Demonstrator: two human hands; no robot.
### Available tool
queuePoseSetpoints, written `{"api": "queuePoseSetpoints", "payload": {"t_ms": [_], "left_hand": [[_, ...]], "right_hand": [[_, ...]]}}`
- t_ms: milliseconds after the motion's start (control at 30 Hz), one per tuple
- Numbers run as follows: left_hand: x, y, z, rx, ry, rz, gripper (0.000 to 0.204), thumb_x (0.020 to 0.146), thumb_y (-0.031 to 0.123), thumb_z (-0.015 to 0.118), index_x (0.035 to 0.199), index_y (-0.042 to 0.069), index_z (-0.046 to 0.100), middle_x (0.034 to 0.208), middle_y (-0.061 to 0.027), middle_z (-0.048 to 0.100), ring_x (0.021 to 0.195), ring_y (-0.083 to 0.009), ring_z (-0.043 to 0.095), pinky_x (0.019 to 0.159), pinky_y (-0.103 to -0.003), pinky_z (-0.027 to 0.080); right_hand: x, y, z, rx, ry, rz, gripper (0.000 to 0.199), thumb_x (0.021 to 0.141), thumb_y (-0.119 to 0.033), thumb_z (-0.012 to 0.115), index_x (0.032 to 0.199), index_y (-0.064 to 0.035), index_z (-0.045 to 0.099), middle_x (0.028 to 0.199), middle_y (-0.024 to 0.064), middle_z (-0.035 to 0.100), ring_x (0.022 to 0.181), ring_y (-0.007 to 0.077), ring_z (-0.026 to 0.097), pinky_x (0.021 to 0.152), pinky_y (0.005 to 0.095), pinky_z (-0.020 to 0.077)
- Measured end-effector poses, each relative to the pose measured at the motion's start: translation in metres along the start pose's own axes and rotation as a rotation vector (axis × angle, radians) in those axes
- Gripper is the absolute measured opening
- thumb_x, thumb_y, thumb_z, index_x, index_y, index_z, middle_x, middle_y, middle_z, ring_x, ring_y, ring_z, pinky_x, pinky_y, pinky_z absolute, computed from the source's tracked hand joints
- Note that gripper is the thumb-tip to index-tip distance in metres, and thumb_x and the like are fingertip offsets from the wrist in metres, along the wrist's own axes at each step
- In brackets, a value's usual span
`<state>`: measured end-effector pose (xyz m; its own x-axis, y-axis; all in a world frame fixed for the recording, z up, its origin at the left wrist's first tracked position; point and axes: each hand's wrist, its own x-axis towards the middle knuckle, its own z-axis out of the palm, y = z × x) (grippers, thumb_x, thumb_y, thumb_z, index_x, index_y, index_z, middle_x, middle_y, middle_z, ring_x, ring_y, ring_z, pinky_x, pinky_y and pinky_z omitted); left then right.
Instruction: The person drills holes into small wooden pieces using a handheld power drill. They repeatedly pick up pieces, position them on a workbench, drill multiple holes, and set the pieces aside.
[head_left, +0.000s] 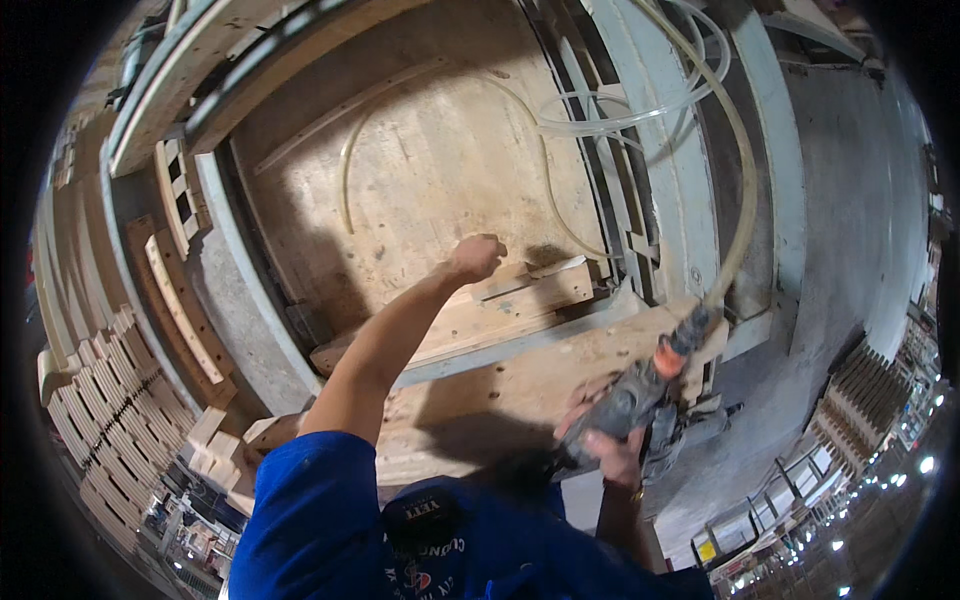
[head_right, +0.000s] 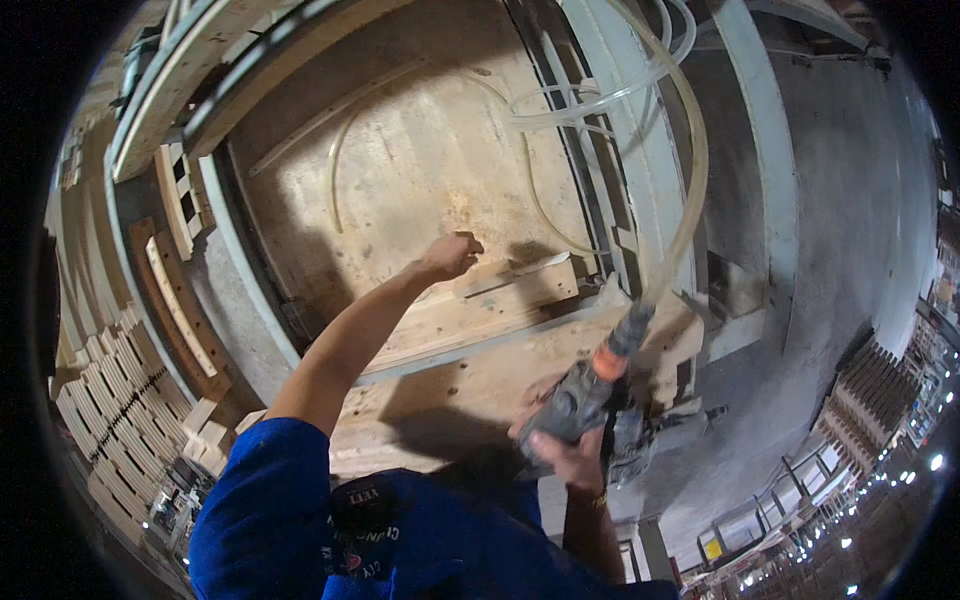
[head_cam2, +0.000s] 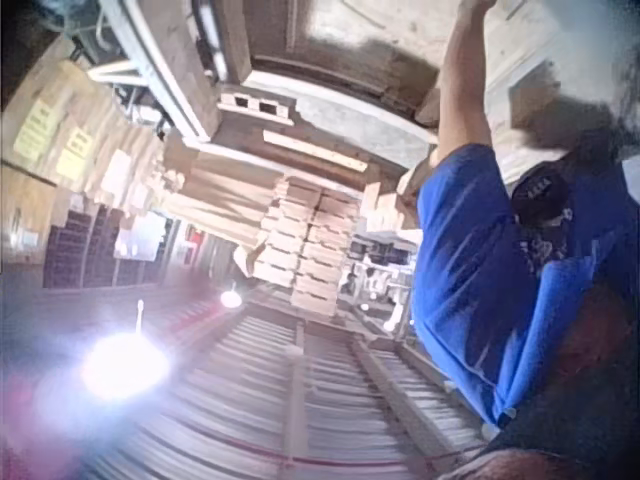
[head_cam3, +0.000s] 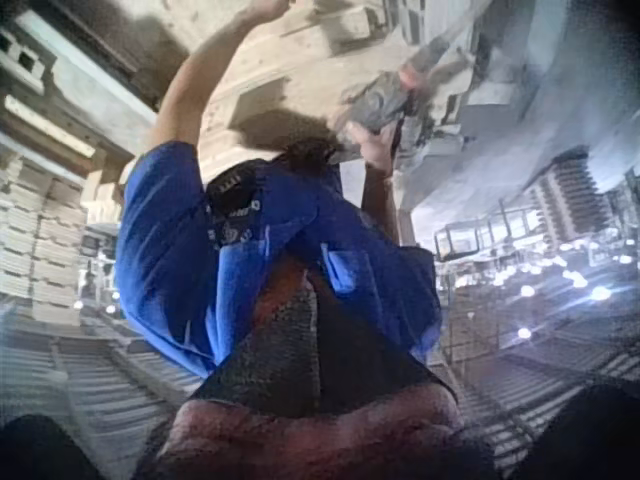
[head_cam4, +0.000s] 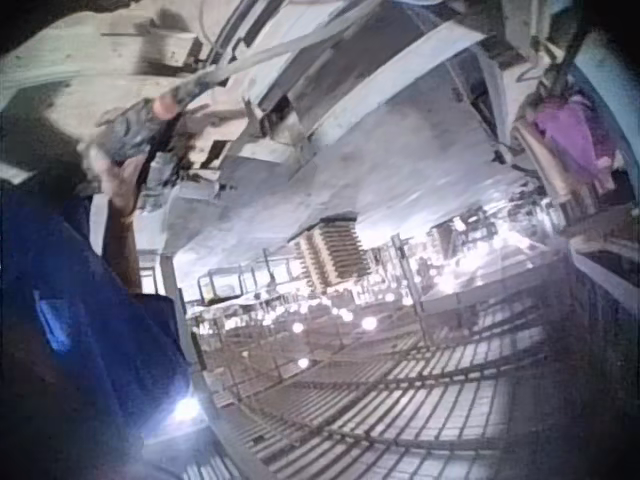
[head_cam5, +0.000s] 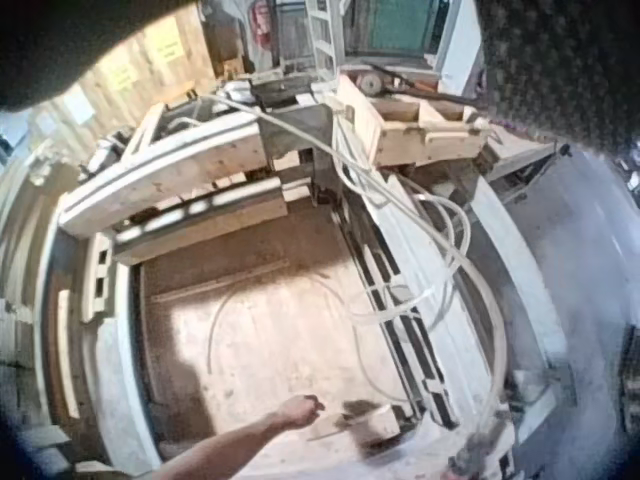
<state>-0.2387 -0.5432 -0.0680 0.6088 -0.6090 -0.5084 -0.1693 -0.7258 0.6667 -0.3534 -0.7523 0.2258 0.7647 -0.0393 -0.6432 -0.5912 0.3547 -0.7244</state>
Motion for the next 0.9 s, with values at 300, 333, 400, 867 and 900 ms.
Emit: {"api": "queuePoseSetpoints", "payload": {"t_ms": [300, 333, 400, 867, 900], "left_hand": [[0.023, 0.016, 0.095, 0.032, -0.074, -0.302, 0.048, 0.08, 0.012, 0.057, 0.125, 0.007, 0.039, 0.124, -0.0171, 0.047, 0.111, -0.0353, 0.05, 0.087, -0.045, 0.045], [0.019, 0.014, 0.093, 0.012, -0.077, -0.302, 0.046, 0.081, 0.009, 0.052, 0.125, 0.008, 0.039, 0.125, -0.0173, 0.047, 0.111, -0.0355, 0.05, 0.087, -0.045, 0.045], [0.003, 0.002, 0.089, -0.068, -0.109, -0.309, 0.052, 0.08, 0.011, 0.053, 0.129, 0.008, 0.036, 0.125, -0.0184, 0.047, 0.112, -0.0352, 0.049, 0.088, -0.044, 0.045], [-0.136, 0.132, -0.171, -1.083, 0.151, 0.274, 0.076, 0.079, 0.026, 0.068, 0.135, -0.005, 0.027, 0.124, -0.0202, 0.049, 0.112, -0.0278, 0.051, 0.095, -0.034, 0.041], [-0.157, 0.169, -0.185, -1.019, 0.361, 0.351, 0.082, 0.076, 0.024, 0.069, 0.136, -0.007, 0.021, 0.126, -0.0228, 0.046, 0.115, -0.0308, 0.048, 0.097, -0.035, 0.038]], "right_hand": [[0.016, 0.002, -0.023, -0.061, -0.251, 0.181, 0.056, 0.061, -0.028, 0.073, 0.101, 0.0033, 0.049, 0.079, 0.0153, 0.062, 0.072, 0.0231, 0.062, 0.067, 0.0317, 0.0506], [0.014, 0.001, -0.018, -0.074, -0.196, 0.163, 0.056, 0.062, -0.029, 0.073, 0.101, 0.0035, 0.049, 0.078, 0.0152, 0.062, 0.071, 0.0227, 0.062, 0.066, 0.0309, 0.0506], [0.011, 0.0, -0.019, -0.16, -0.194, 0.065, 0.054, 0.061, -0.025, 0.072, 0.101, 0.0036, 0.049, 0.08, 0.0147, 0.062, 0.072, 0.0228, 0.062, 0.066, 0.031, 0.0509], [0.012, -0.035, 0.065, -0.48, -0.127, -0.06, 0.042, 0.071, -0.002, 0.058, 0.109, 0.0, 0.04, 0.094, 0.0141, 0.053, 0.077, 0.0198, 0.059, 0.07, 0.0308, 0.0487], [0.015, -0.043, 0.085, -0.734, -0.01, -0.02, 0.039, 0.075, -0.007, 0.061, 0.109, 0.0028, 0.045, 0.096, 0.0145, 0.056, 0.088, 0.0218, 0.057, 0.078, 0.0318, 0.0456]]}}
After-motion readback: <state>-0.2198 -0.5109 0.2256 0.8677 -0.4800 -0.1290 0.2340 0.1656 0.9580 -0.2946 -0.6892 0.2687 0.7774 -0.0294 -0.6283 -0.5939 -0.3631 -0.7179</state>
